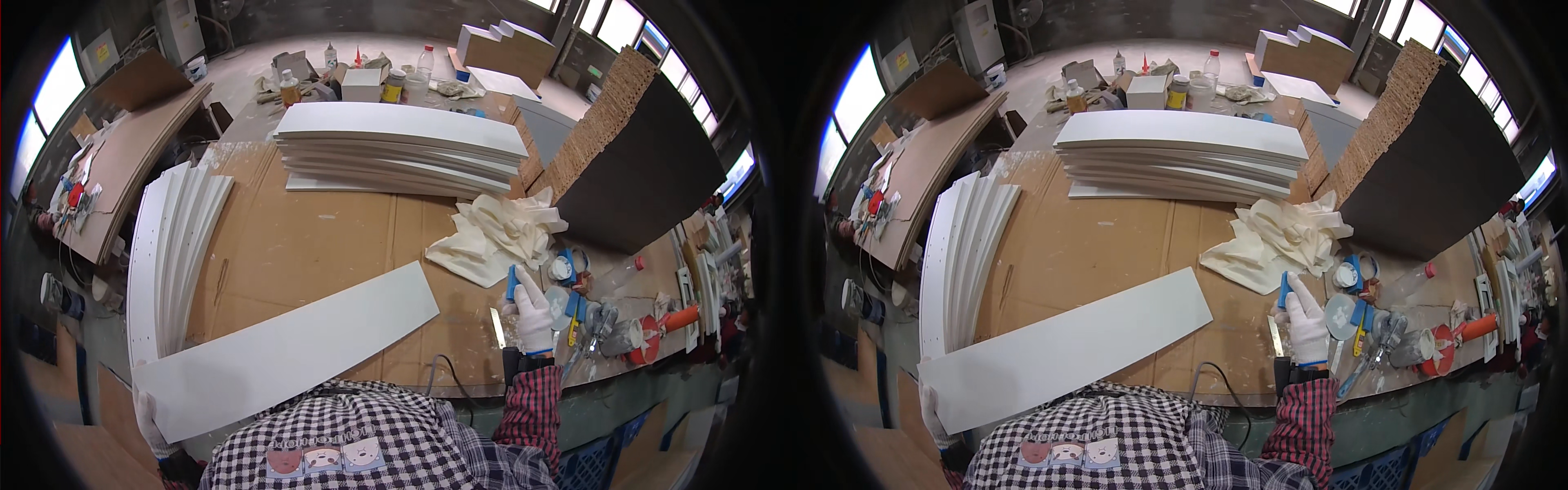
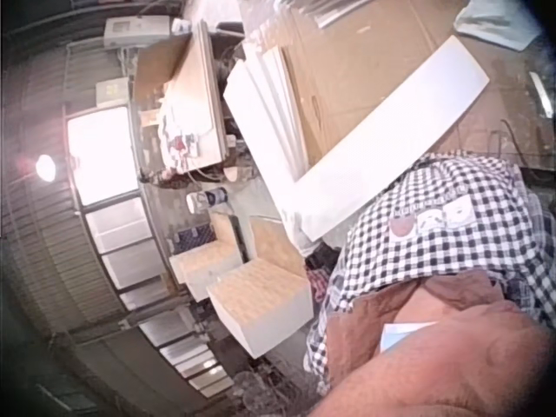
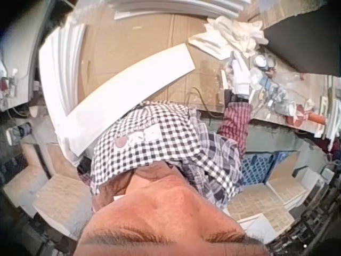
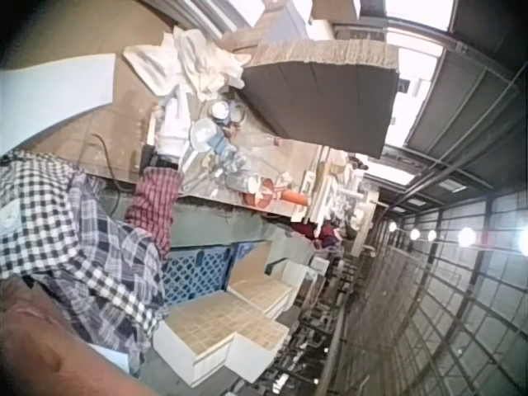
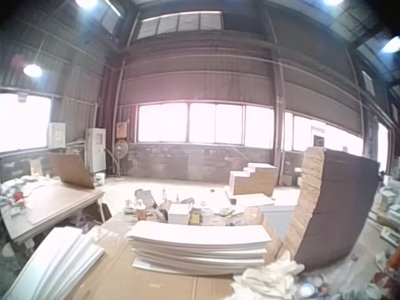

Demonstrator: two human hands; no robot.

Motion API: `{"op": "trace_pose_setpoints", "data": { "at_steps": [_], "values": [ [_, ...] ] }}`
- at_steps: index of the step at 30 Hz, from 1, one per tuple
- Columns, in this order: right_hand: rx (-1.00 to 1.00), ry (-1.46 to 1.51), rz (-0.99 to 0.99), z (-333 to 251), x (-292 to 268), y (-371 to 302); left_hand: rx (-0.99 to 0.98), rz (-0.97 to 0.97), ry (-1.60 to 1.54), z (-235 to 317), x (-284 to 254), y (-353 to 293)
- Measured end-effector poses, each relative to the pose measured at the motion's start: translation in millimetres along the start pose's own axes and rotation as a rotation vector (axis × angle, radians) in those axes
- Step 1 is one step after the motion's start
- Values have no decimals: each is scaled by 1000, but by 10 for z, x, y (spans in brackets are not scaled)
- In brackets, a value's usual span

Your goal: The person sands the edges of white rectangular wood panels using a blue sanding block. They handle the panels one at a time, flipping them over to sand different edges, and place finished pieces into a stack on the table.

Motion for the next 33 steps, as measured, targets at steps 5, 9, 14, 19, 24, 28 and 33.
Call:
{"op": "trace_pose_setpoints", "data": {
  "at_steps": [5, 9, 14, 19, 24, 28, 33],
  "values": [
    [77, 479, -53, -69, 211, -70, -15, -1, -43, 3, 28, -15],
    [96, 291, 27, 84, 189, -32, 37, -42, 27, 45, -15, -10],
    [113, 185, 13, 180, 357, 42, 70, -121, 21, 101, 24, -40],
    [106, 23, -4, 184, 628, 148, 72, -31, -10, 72, -37, -85],
    [100, -74, -67, 178, 972, 273, 86, 34, -28, 57, -71, -104],
    [48, -105, -109, 205, 1098, 412, 96, -25, -21, 68, -94, -126],
    [26, -216, -126, 154, 1199, 464, 98, -55, -26, 48, -128, -169]
  ]
}}
Point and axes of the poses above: each hand's wrist, its own y-axis towards the middle knuckle, its own x-axis out of the palm, z = x × y, the point moved 5 cm from there along y, towards the middle knuckle, and after that the axes turned 1 degree about -z, right-handed, at the moved point
